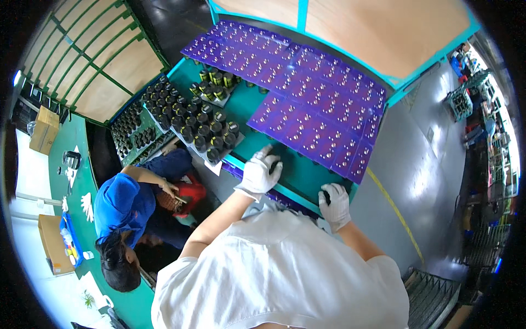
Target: The person picks up purple circuit boards from a green tray and places them into a teal rack. They handle the boards one by one, aligning them with other boards already in the rack. The person wears white gloves and works at a green table in a factory setting.
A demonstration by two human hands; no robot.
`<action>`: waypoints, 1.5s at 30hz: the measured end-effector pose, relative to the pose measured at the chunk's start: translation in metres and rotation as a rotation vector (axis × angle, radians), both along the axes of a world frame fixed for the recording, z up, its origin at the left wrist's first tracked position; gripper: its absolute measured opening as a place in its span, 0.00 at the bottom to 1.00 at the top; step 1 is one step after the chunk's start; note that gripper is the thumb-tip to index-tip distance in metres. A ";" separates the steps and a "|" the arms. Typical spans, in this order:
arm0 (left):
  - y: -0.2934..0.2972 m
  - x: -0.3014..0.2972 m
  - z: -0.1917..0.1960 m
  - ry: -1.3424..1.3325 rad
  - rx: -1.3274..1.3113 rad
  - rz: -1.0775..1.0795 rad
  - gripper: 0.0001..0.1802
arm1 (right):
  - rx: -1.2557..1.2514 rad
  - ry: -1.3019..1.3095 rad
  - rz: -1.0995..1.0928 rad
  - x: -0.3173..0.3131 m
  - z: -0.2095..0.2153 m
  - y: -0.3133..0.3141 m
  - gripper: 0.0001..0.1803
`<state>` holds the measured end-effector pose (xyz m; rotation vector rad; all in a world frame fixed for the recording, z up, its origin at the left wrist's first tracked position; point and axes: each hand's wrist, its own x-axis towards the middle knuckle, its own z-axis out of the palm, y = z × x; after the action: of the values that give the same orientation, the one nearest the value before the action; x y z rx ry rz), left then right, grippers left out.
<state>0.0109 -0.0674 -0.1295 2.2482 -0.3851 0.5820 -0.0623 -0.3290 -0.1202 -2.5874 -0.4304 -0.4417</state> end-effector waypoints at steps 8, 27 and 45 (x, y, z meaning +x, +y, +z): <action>-0.007 0.021 -0.008 0.263 0.314 0.342 0.40 | 0.191 0.113 0.019 0.000 -0.004 -0.012 0.09; -0.012 0.064 0.005 0.064 -0.059 0.412 0.29 | 0.300 0.203 0.175 0.013 -0.009 0.001 0.12; -0.018 0.063 -0.010 0.315 -0.038 0.514 0.38 | 0.322 0.162 0.222 0.019 -0.048 -0.018 0.10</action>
<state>0.0736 -0.0858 -0.1392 2.3549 0.3704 0.4702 -0.0437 -0.3469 -0.1682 -2.2135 -0.5351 -0.2027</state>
